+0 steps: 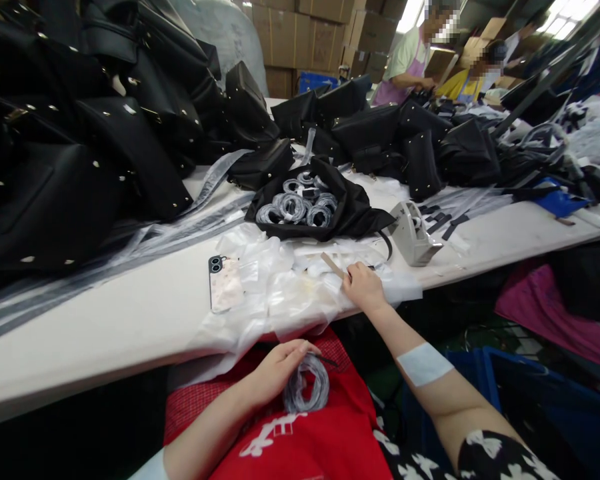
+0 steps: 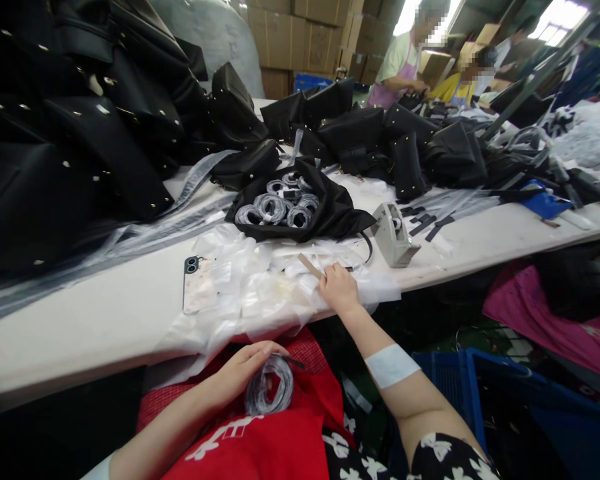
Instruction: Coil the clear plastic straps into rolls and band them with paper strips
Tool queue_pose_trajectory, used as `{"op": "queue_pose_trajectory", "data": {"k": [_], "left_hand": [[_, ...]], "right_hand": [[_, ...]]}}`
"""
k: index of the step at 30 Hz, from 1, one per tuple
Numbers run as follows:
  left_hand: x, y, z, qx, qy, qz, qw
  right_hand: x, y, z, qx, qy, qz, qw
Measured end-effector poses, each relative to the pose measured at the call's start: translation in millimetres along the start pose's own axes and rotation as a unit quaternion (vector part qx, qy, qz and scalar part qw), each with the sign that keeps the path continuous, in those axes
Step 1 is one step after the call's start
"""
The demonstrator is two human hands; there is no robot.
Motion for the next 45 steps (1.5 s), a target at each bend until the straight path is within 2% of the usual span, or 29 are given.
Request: {"op": "queue_pose_trajectory", "data": {"k": [4, 8, 12, 15, 17, 19, 21, 22, 24, 30, 34, 36, 39, 42, 45], "left_hand": [[-1.5, 4, 4, 0.027, -0.001, -0.019, 0.999], [-3.5, 5, 9, 0.03, 0.003, -0.023, 0.999], [-4.0, 9, 12, 0.041, 0.002, -0.015, 0.999], [-6.1, 12, 16, 0.028, -0.006, -0.001, 1.0], [-8.4, 14, 18, 0.016, -0.013, 0.007, 1.0], [-10.5, 15, 19, 0.011, -0.017, 0.009, 1.0], [-11.9, 15, 20, 0.008, -0.012, 0.004, 1.0], [-12.5, 15, 20, 0.007, -0.007, -0.001, 1.0], [-13.1, 16, 21, 0.01, 0.002, -0.011, 1.0], [-11.1, 20, 25, 0.042, -0.009, 0.005, 0.999], [-12.9, 17, 27, 0.066, 0.009, 0.008, 0.998], [-16.0, 17, 28, 0.077, 0.022, -0.01, 0.997], [-19.2, 20, 32, 0.091, 0.02, -0.046, 0.995], [-15.3, 29, 35, 0.109, 0.005, -0.087, 0.99], [-5.4, 34, 38, 0.133, 0.005, -0.14, 0.981]], "right_hand": [[-3, 4, -9, 0.037, -0.008, 0.031, 0.999], [-18, 13, -14, 0.064, 0.021, 0.038, 0.997], [-57, 7, -14, 0.078, 0.088, 0.032, 0.993], [-102, -21, 1, 0.023, 0.107, -0.074, 0.991], [-128, -50, 20, -0.044, 0.038, -0.136, 0.989], [-143, -79, 46, -0.108, -0.107, -0.147, 0.977], [-151, -102, 72, -0.158, -0.23, -0.126, 0.952], [-152, -110, 83, -0.177, -0.268, -0.109, 0.941], [-148, -121, 98, -0.2, -0.296, -0.07, 0.931], [-116, -146, 114, -0.233, -0.282, 0.004, 0.931], [-101, -151, 113, -0.217, -0.285, -0.003, 0.934], [-101, -145, 109, -0.191, -0.284, -0.042, 0.939], [-104, -129, 102, -0.125, -0.293, -0.155, 0.935], [-99, -113, 99, -0.033, -0.292, -0.286, 0.912], [-84, -102, 103, 0.064, -0.27, -0.386, 0.88]]}}
Point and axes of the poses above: each hand's wrist, its own z-axis away from the middle knuckle, its own x-axis out of the palm, y = z × x, the point moved 4 cm from there along -z, towards the middle knuckle, and after that the axes turned 14 degrees about y, right-handed, at the moved point
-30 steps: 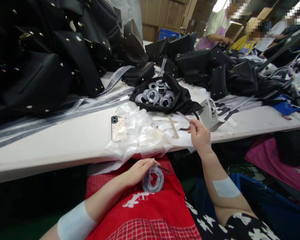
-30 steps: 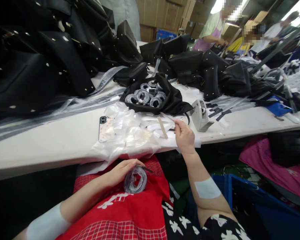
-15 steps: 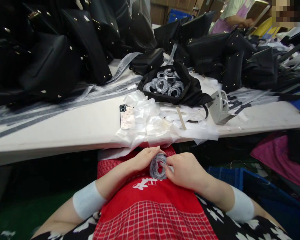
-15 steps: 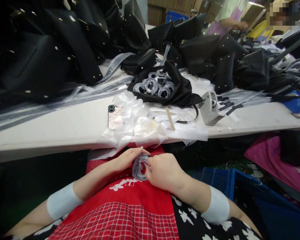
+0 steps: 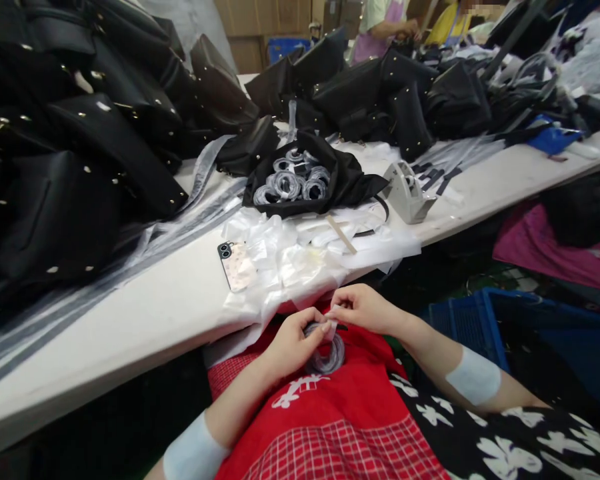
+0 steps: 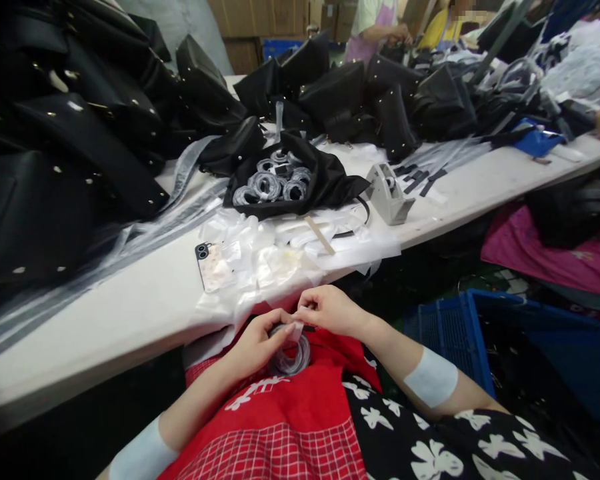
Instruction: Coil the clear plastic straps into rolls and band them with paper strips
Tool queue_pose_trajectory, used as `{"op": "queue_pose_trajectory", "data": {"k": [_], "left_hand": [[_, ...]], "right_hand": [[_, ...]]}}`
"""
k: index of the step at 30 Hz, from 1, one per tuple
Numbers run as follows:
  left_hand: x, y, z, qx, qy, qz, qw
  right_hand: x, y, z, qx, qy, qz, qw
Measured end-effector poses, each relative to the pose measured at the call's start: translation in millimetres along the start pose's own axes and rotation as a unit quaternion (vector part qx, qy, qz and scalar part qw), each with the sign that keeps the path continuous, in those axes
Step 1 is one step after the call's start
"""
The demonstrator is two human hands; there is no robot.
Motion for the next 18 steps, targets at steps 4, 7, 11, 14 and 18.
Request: {"op": "queue_pose_trajectory", "data": {"k": [4, 7, 11, 14, 18], "left_hand": [[8.8, 0, 4, 0.04, 0.034, -0.046, 0.998], [11.0, -2, 7, 0.056, 0.046, -0.046, 0.996], [11.0, 5, 11, 0.08, 0.051, -0.049, 0.994], [7.4, 14, 15, 0.099, 0.088, -0.052, 0.99], [2.5, 10, 16, 0.043, 0.147, -0.048, 0.987]], "right_hand": [[13, 30, -1, 0.099, 0.015, -0.13, 0.987], [29, 49, 6, 0.208, -0.013, -0.196, 0.958], [48, 49, 15, 0.233, 0.017, -0.323, 0.917], [50, 42, 19, 0.221, 0.091, -0.34, 0.909], [38, 29, 21, 0.153, 0.138, -0.271, 0.94]]}}
Point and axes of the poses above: each hand's wrist, its own z-axis away from the middle knuckle, its own x-axis out of the palm, y = z × x, the point moved 4 cm from there along -z, towards the middle knuckle, and after that the axes turned 14 degrees about y, right-handed, at the moved point
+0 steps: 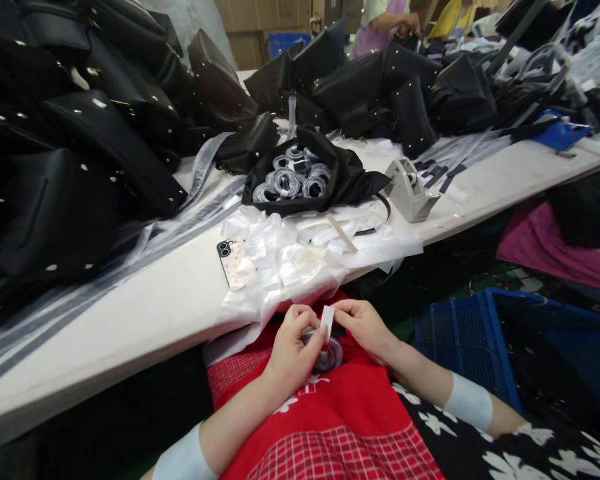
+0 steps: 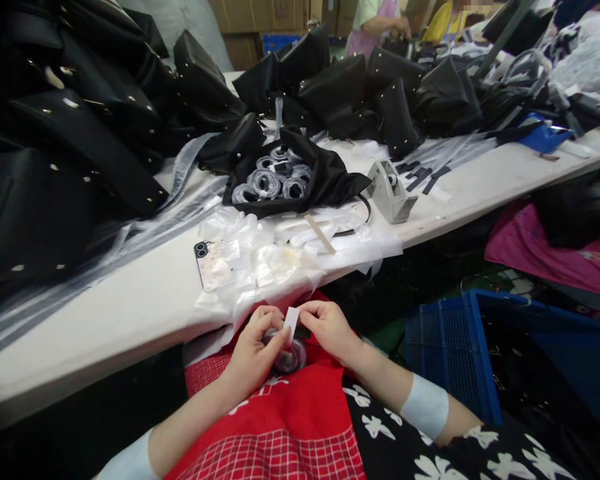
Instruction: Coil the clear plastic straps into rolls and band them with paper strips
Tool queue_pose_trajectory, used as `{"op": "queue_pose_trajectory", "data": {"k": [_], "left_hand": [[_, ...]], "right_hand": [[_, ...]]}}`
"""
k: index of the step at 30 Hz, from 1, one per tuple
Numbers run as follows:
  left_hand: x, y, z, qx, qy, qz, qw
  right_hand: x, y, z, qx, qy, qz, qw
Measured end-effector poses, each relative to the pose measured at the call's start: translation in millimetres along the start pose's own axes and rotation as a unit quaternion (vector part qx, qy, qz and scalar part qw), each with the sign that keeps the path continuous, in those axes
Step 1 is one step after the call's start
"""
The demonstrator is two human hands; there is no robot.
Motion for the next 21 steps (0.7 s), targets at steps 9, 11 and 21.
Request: {"op": "queue_pose_trajectory", "data": {"k": [9, 11, 21], "left_hand": [[9.0, -9, -1, -0.099, 0.003, 0.026, 0.995], [8.0, -3, 0, -0.078, 0.017, 0.014, 0.997], [11.9, 0, 7, -0.068, 0.032, 0.028, 0.997]], "right_hand": [[-10, -18, 2, -0.002, -0.129, 0.049, 0.991], [-12, -20, 2, -0.011, -0.116, 0.074, 0.99], [-15, -10, -4, 0.082, -0.106, 0.067, 0.989]]}}
Point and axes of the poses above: each hand's wrist, its own z-axis away from the middle knuckle, its own x-axis out of the palm, y = z × x, the point moved 4 cm from there along -z, towards the middle knuckle, and after that the axes turned 14 degrees about y, right-handed, at the moved point
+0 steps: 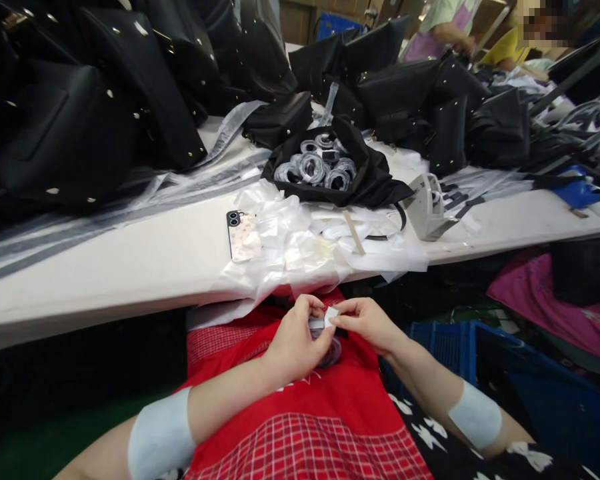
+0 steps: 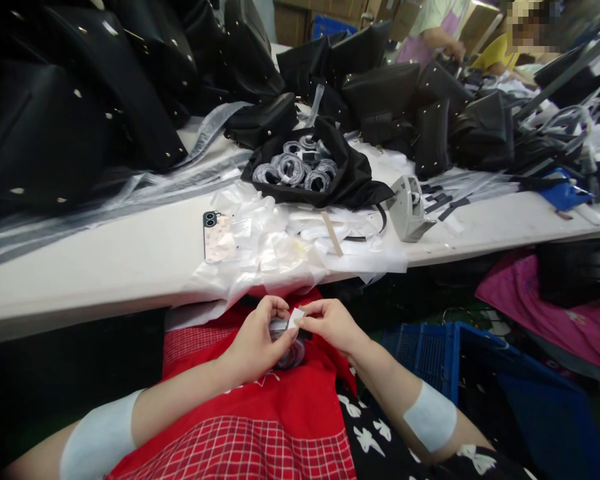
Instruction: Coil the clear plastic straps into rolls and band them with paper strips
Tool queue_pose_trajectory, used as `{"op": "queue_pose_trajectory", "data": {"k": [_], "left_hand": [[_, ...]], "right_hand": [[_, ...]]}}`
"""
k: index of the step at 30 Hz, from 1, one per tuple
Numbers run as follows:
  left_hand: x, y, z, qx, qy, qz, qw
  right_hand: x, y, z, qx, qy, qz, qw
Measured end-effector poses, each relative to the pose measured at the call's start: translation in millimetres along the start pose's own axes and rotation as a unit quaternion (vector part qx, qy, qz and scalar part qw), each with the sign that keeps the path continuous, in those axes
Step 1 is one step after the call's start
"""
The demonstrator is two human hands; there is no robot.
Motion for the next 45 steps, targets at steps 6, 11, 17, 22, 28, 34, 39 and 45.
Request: {"op": "queue_pose_trajectory", "data": {"k": [6, 11, 17, 22, 28, 34, 39, 45], "left_hand": [[3.8, 3, 0, 0.018, -0.016, -0.01, 1.0], [4.4, 6, -1, 0.022, -0.02, -0.017, 0.999], [3.3, 7, -1, 0.016, -0.021, -0.013, 1.0], [2.7, 7, -1, 0.011, -0.021, -0.017, 1.0], [1.7, 5, -3, 0.006, -0.022, -0.006, 1.0], [1.2, 2, -3, 0.003, -0.025, 0.0, 1.0], [-0.6, 3, -2, -0.005, -0.028, -0.002, 1.0], [-0.8, -9, -8, -0.036, -0.136, -0.032, 0.989]], "right_hand": [[-7, -7, 0, 0.04, -0.031, 0.022, 0.998], [-11, -13, -3, 0.044, -0.039, 0.054, 0.997], [-11, -18, -5, 0.037, -0.054, 0.095, 0.993], [-10, -21, -6, 0.032, -0.066, 0.113, 0.991], [-10, -17, -9, -0.012, -0.028, 0.147, 0.989], [-9, -13, -12, -0.018, -0.018, 0.152, 0.988], [-8, -13, -12, -0.039, -0.011, 0.179, 0.983], [3, -29, 3, -0.218, 0.04, 0.317, 0.922]]}}
Point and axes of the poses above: each hand's wrist, its own z-axis away from the middle knuckle, its own x-axis out of the palm, y = z × x, the point moved 4 cm from there along -z, towards the middle knuckle, and after that the axes turned 14 degrees about y, right-handed, at the moved point
